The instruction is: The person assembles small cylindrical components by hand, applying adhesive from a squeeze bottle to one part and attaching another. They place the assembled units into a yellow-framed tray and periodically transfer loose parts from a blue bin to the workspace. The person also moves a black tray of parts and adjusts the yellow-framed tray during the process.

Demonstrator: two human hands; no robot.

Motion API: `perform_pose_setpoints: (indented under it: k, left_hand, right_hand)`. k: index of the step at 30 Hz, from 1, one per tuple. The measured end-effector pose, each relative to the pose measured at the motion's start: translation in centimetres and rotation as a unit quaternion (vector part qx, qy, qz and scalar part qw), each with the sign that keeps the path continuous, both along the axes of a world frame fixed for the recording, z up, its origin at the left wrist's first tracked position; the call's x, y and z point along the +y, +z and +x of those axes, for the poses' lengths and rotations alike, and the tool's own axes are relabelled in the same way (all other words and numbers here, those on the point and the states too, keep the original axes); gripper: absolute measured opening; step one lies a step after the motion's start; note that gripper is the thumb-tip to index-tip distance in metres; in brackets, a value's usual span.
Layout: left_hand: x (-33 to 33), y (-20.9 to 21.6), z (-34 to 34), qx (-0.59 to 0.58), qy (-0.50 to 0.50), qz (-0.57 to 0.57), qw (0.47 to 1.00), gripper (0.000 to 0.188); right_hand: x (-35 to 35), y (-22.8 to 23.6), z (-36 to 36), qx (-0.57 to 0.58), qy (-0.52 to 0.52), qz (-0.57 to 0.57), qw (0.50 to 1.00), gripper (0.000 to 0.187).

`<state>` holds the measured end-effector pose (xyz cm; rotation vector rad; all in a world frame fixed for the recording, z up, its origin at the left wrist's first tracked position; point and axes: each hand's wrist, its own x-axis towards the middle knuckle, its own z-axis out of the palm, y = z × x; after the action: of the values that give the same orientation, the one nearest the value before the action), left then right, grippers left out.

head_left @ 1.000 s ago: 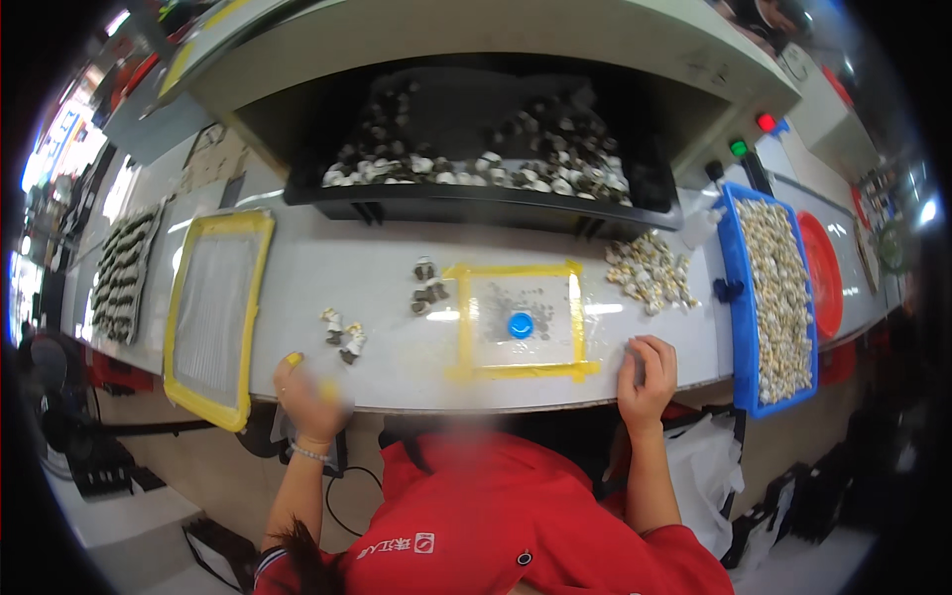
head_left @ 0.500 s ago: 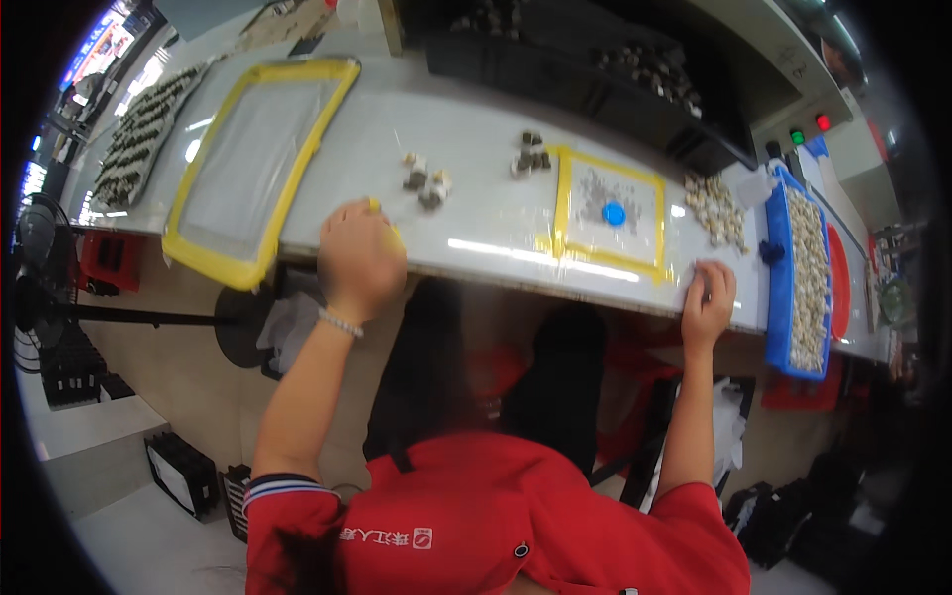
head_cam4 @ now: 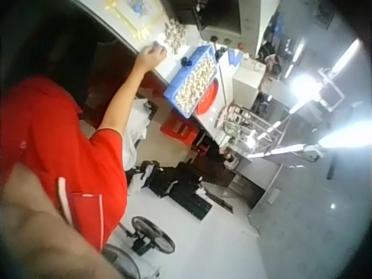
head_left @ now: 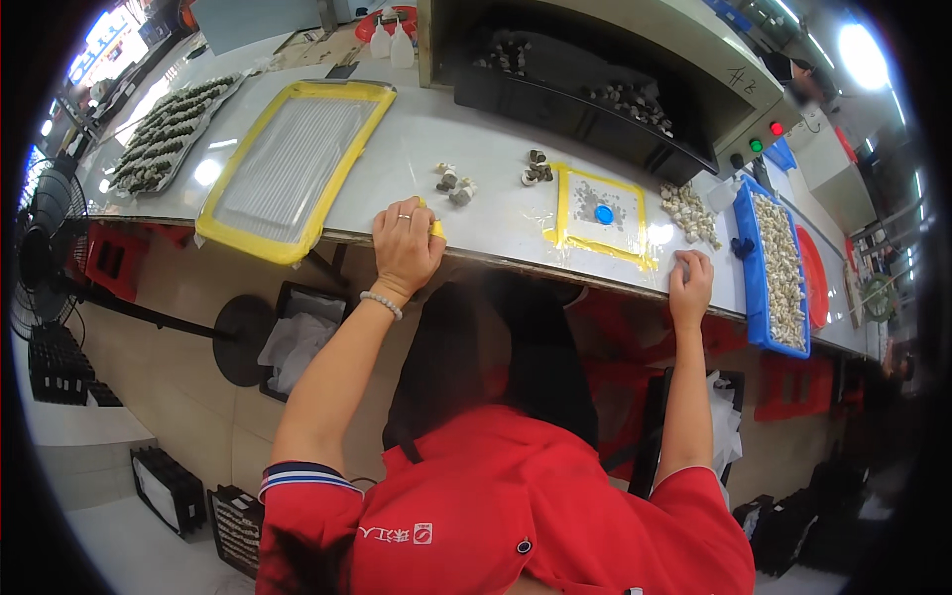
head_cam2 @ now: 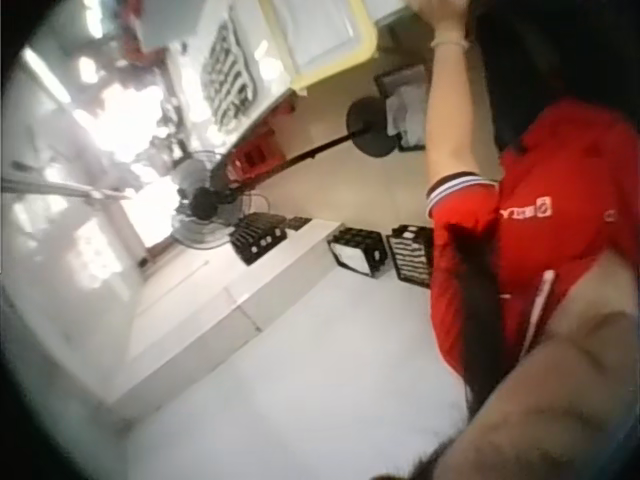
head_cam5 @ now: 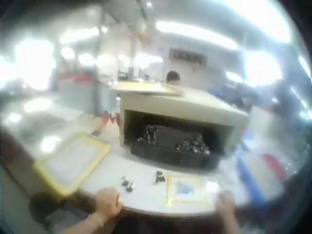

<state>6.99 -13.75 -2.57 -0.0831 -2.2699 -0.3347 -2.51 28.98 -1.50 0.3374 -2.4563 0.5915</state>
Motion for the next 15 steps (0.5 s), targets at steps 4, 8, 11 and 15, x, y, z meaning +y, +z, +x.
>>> perform_pose_setpoints:
  k: [4,8,11,15]
  left_hand:
    - [0.10,-0.03,0.10,0.012,0.003,-0.001,1.000,0.018]
    - [0.11,-0.28,-0.05,0.029,0.007,-0.005,1.000,0.018]
    - [0.06,-0.24,-0.23,0.028,0.007,-0.002,1.000,0.019]
    - [0.17,-0.09,-0.38,0.022,0.004,0.002,1.000,0.021]
  right_hand:
    - [0.38,-0.43,-0.07,0.011,0.003,0.012,1.000,0.018]
    - [0.63,-0.29,-0.05,0.009,0.007,0.005,1.000,0.018]
    - [0.50,-0.33,-0.04,0.005,0.006,-0.008,1.000,0.016]
    - [0.40,-0.09,0.25,-0.001,0.011,-0.024,1.000,0.014]
